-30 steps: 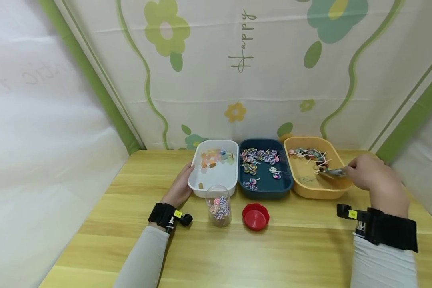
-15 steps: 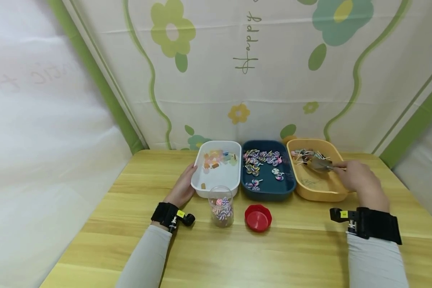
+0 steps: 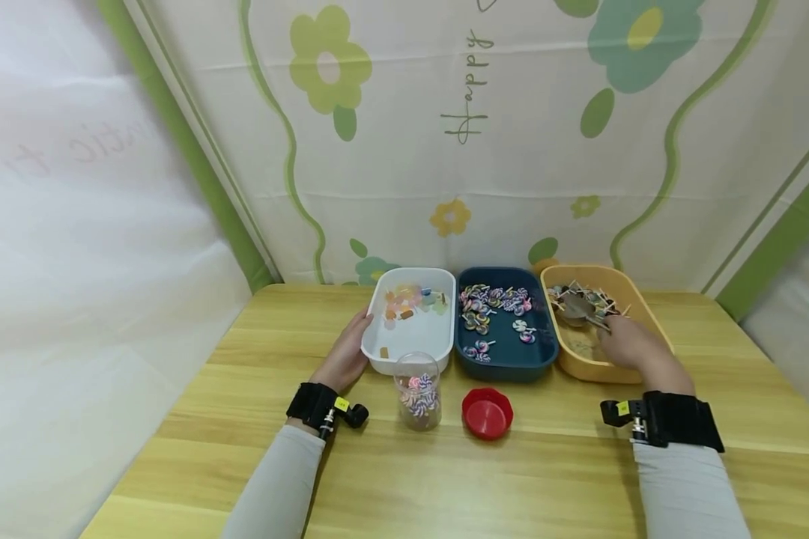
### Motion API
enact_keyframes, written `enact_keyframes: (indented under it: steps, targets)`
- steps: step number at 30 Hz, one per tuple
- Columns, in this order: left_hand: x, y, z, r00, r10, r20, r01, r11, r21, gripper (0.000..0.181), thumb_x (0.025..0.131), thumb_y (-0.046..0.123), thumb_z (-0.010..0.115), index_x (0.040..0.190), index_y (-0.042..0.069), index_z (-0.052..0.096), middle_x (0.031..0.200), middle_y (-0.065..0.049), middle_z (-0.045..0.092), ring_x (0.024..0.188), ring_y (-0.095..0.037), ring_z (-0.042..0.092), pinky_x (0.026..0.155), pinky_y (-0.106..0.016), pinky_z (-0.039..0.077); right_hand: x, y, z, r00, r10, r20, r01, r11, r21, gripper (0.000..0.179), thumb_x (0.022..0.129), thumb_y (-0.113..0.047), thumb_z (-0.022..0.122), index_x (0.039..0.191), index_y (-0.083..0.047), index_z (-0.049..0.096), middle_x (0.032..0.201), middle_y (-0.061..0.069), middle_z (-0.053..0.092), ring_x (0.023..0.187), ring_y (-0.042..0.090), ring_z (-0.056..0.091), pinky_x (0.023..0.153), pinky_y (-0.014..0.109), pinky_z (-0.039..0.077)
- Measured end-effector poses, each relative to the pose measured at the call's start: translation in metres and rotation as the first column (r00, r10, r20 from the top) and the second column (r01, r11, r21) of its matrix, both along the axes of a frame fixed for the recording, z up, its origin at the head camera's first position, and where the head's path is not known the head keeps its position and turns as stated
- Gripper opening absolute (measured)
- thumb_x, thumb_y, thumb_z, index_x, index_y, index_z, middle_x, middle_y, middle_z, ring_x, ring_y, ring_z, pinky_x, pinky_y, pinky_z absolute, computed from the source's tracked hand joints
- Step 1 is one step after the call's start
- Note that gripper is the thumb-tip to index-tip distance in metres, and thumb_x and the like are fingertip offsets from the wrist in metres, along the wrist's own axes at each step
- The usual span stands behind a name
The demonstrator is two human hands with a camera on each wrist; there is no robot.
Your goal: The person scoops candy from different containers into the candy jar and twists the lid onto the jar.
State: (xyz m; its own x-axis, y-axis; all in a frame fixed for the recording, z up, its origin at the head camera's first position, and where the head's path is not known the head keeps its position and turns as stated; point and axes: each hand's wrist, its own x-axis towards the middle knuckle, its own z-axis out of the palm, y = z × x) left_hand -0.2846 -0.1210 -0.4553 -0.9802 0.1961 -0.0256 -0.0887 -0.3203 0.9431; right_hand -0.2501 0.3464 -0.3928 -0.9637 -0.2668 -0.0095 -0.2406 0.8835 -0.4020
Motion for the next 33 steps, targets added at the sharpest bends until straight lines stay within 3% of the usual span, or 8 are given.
enact_keyframes:
  steps: [3, 7, 17, 22, 28, 33]
  targets:
    - [0.001, 0.0, -0.001, 1.0, 0.0, 0.001, 0.0, 1.0, 0.0, 0.049, 0.104, 0.028, 0.035, 0.149, 0.016, 0.021, 0.152, -0.005, 0.02, 0.135, -0.021, 0.021, 0.111, -0.039, 0.022, 0.001, 0.002, 0.001, 0.998, -0.011, 0.06, 0.013, 1.0, -0.028, 0.035, 0.1, -0.015, 0.03, 0.075, -0.001, 0.05, 0.061, 0.004, 0.044, 0.051, 0.019, 0.041, 0.049, 0.032, 0.036]
    - [0.0, 0.001, -0.001, 1.0, 0.004, 0.01, -0.004, 1.0, -0.008, 0.049, 0.104, 0.029, 0.035, 0.149, 0.016, 0.022, 0.152, -0.004, 0.021, 0.134, -0.02, 0.022, 0.111, -0.038, 0.023, 0.004, 0.01, 0.004, 0.997, -0.016, 0.079, 0.018, 1.0, -0.021, 0.042, 0.102, -0.021, 0.03, 0.07, -0.005, 0.051, 0.057, 0.002, 0.042, 0.049, 0.018, 0.04, 0.047, 0.031, 0.035]
    - [0.001, 0.001, -0.002, 1.0, 0.022, 0.019, -0.022, 1.0, -0.009, 0.047, 0.103, 0.029, 0.037, 0.148, 0.019, 0.025, 0.151, -0.003, 0.023, 0.134, -0.02, 0.023, 0.111, -0.039, 0.023, 0.01, 0.015, 0.011, 0.993, -0.082, 0.082, 0.079, 0.996, 0.044, 0.051, 0.103, -0.041, 0.022, 0.083, -0.004, 0.051, 0.064, 0.005, 0.044, 0.054, 0.02, 0.042, 0.047, 0.032, 0.035]
    - [0.0, 0.001, 0.0, 1.0, 0.017, 0.01, -0.017, 1.0, -0.012, 0.047, 0.103, 0.03, 0.036, 0.148, 0.019, 0.025, 0.151, -0.003, 0.023, 0.134, -0.019, 0.023, 0.11, -0.037, 0.024, 0.006, 0.015, 0.009, 0.996, -0.08, 0.043, 0.078, 0.996, 0.041, 0.052, 0.103, -0.04, 0.019, 0.087, -0.002, 0.05, 0.067, 0.006, 0.045, 0.057, 0.02, 0.044, 0.049, 0.032, 0.036]
    - [-0.001, 0.001, 0.0, 1.0, 0.008, 0.01, -0.008, 1.0, -0.009, 0.048, 0.104, 0.029, 0.034, 0.149, 0.018, 0.022, 0.152, -0.004, 0.021, 0.134, -0.02, 0.022, 0.111, -0.038, 0.023, -0.001, 0.01, -0.002, 0.999, -0.044, -0.013, 0.044, 0.999, -0.002, 0.045, 0.104, -0.03, 0.024, 0.075, -0.004, 0.047, 0.064, 0.005, 0.045, 0.053, 0.019, 0.043, 0.049, 0.033, 0.037]
    - [-0.001, 0.001, 0.0, 1.0, 0.008, 0.009, -0.008, 1.0, -0.014, 0.047, 0.104, 0.029, 0.035, 0.148, 0.019, 0.023, 0.152, -0.003, 0.021, 0.134, -0.02, 0.022, 0.111, -0.038, 0.023, -0.002, 0.01, -0.004, 0.999, -0.052, -0.003, 0.052, 0.998, -0.04, 0.046, 0.104, -0.028, 0.022, 0.076, -0.002, 0.048, 0.067, 0.01, 0.047, 0.054, 0.021, 0.043, 0.05, 0.033, 0.038]
